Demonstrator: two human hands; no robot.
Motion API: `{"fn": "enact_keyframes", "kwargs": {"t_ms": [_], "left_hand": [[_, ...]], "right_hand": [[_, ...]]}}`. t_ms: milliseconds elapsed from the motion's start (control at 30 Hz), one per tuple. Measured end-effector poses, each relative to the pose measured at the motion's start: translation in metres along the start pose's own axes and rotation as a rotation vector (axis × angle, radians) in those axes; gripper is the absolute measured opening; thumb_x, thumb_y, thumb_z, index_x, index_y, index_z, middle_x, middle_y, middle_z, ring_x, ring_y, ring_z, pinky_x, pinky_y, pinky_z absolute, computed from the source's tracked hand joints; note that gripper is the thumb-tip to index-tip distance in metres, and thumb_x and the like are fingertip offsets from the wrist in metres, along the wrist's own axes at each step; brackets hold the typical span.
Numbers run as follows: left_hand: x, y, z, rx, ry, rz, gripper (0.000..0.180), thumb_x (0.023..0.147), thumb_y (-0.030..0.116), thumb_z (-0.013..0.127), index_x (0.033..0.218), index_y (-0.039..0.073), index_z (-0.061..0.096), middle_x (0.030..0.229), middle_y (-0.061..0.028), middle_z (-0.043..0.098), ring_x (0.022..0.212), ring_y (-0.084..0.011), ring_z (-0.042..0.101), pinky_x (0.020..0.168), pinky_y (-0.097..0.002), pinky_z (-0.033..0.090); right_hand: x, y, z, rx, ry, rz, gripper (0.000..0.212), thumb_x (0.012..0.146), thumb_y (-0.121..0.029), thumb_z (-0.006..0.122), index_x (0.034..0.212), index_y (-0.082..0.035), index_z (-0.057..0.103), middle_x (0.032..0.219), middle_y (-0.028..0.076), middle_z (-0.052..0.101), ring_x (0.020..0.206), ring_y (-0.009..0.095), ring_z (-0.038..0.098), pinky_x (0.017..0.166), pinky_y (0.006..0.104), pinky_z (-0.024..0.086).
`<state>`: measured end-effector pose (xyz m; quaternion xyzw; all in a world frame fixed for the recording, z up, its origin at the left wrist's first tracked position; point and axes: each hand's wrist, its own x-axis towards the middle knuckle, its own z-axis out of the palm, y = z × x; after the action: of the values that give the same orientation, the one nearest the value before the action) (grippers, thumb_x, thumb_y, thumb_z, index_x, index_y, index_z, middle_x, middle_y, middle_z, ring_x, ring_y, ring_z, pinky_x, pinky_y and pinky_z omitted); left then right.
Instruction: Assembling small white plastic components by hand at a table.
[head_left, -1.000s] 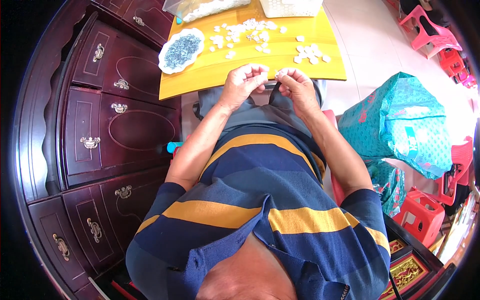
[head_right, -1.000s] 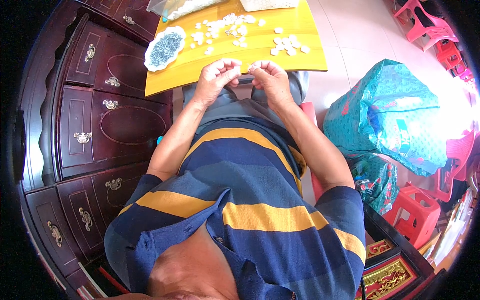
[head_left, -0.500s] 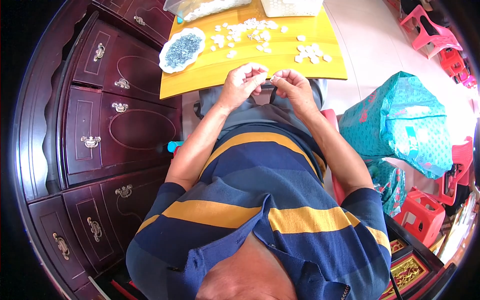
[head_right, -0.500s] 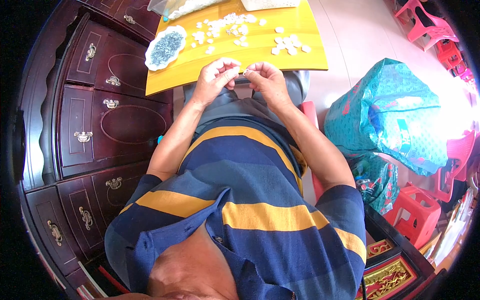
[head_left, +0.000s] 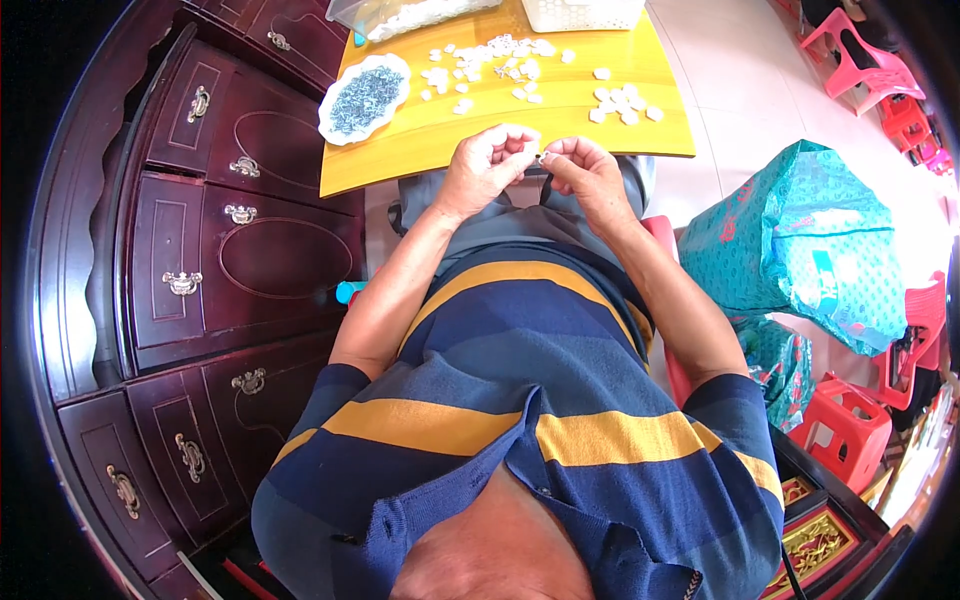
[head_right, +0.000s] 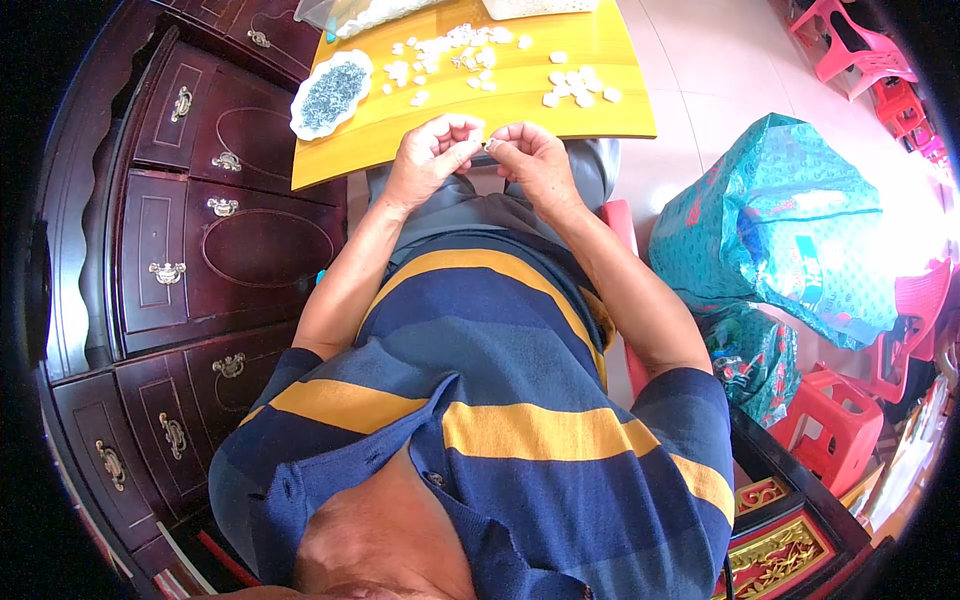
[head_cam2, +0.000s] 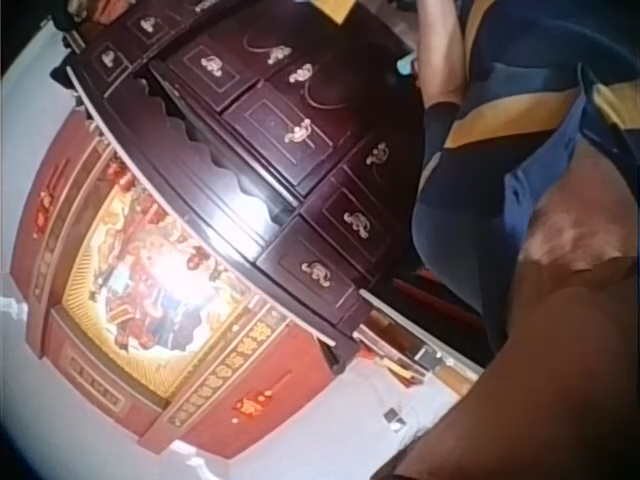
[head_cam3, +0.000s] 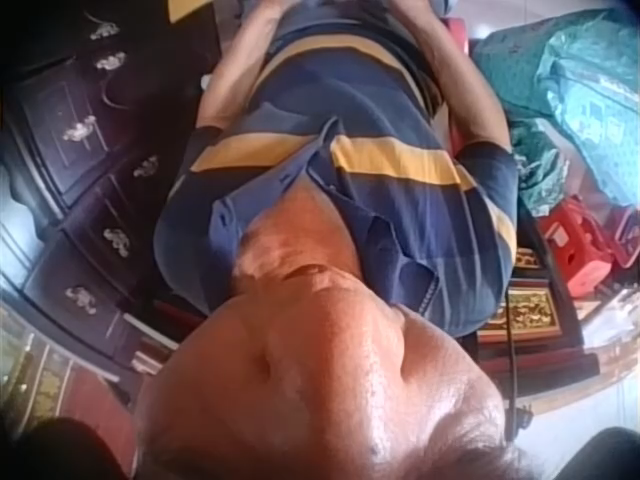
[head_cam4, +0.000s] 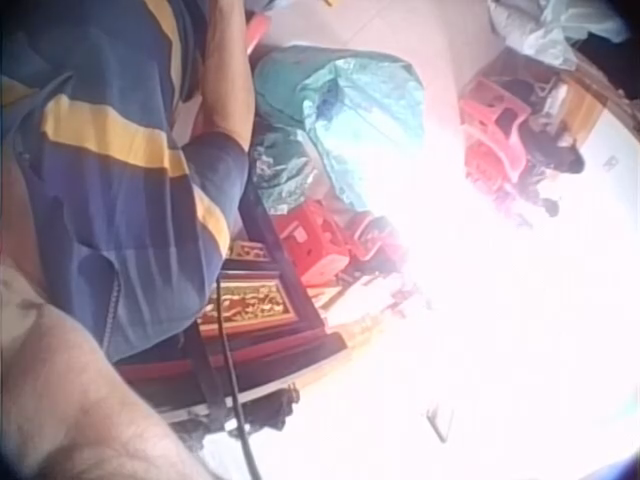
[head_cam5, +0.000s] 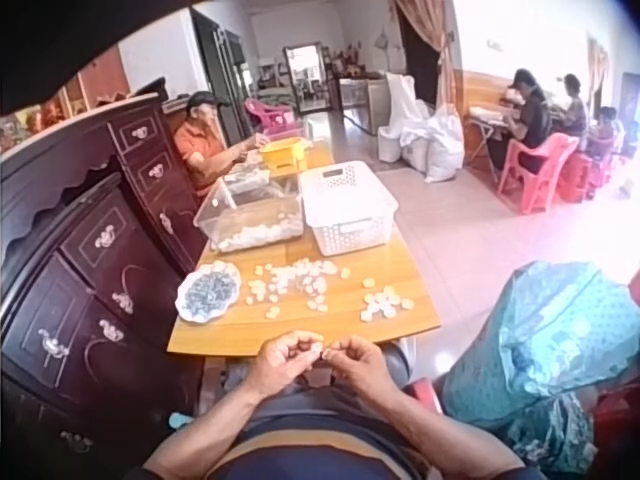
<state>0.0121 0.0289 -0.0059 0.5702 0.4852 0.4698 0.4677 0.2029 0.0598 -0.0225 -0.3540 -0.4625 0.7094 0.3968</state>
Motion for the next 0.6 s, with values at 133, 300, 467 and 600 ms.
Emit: {"fn": "enact_keyframes", "kwargs": {"t_ms": [133, 300, 467, 600], "left_hand": [[0.0006, -0.0002, -0.0003, 0.031, -0.003, 0.010, 0.025, 0.095, 0.009, 0.066, 0.118, 0.002, 0.064, 0.095, 0.0003, 0.066, 0.077, -0.0041, 0.059, 0.067, -0.0197, 0.050], [0.0004, 0.0004, 0.0001, 0.027, -0.004, 0.018, 0.025, 0.095, 0.009, 0.066, 0.119, 0.002, 0.064, 0.096, -0.0003, 0.066, 0.077, -0.0043, 0.059, 0.067, -0.0199, 0.051], [0.0001, 0.0009, 0.0003, 0.007, -0.006, 0.006, 0.026, 0.095, 0.010, 0.067, 0.119, 0.002, 0.064, 0.097, -0.0008, 0.066, 0.077, -0.0047, 0.060, 0.067, -0.0203, 0.051], [0.0002, 0.0012, 0.0006, -0.013, -0.007, -0.007, 0.026, 0.095, 0.010, 0.067, 0.119, 0.002, 0.064, 0.096, -0.0009, 0.066, 0.076, -0.0049, 0.059, 0.067, -0.0203, 0.051]], "right_hand": [[0.0000, 0.0005, -0.0002, -0.009, 0.002, -0.002, 0.010, 0.092, -0.014, 0.068, 0.100, -0.008, 0.068, 0.084, -0.003, 0.067, 0.068, 0.005, 0.056, 0.062, 0.0199, 0.043], [0.0000, 0.0001, 0.0001, -0.005, 0.003, -0.015, 0.010, 0.092, -0.014, 0.068, 0.101, -0.008, 0.068, 0.084, -0.003, 0.067, 0.068, 0.005, 0.056, 0.062, 0.0198, 0.043], [0.0011, 0.0008, -0.0008, -0.015, 0.008, -0.009, 0.010, 0.092, -0.013, 0.068, 0.100, -0.008, 0.068, 0.084, -0.003, 0.067, 0.067, 0.005, 0.056, 0.062, 0.0201, 0.043], [0.0010, -0.0002, -0.0009, -0.016, 0.009, -0.006, 0.009, 0.091, -0.013, 0.068, 0.099, -0.008, 0.069, 0.084, -0.003, 0.067, 0.067, 0.005, 0.056, 0.062, 0.0202, 0.043]]}}
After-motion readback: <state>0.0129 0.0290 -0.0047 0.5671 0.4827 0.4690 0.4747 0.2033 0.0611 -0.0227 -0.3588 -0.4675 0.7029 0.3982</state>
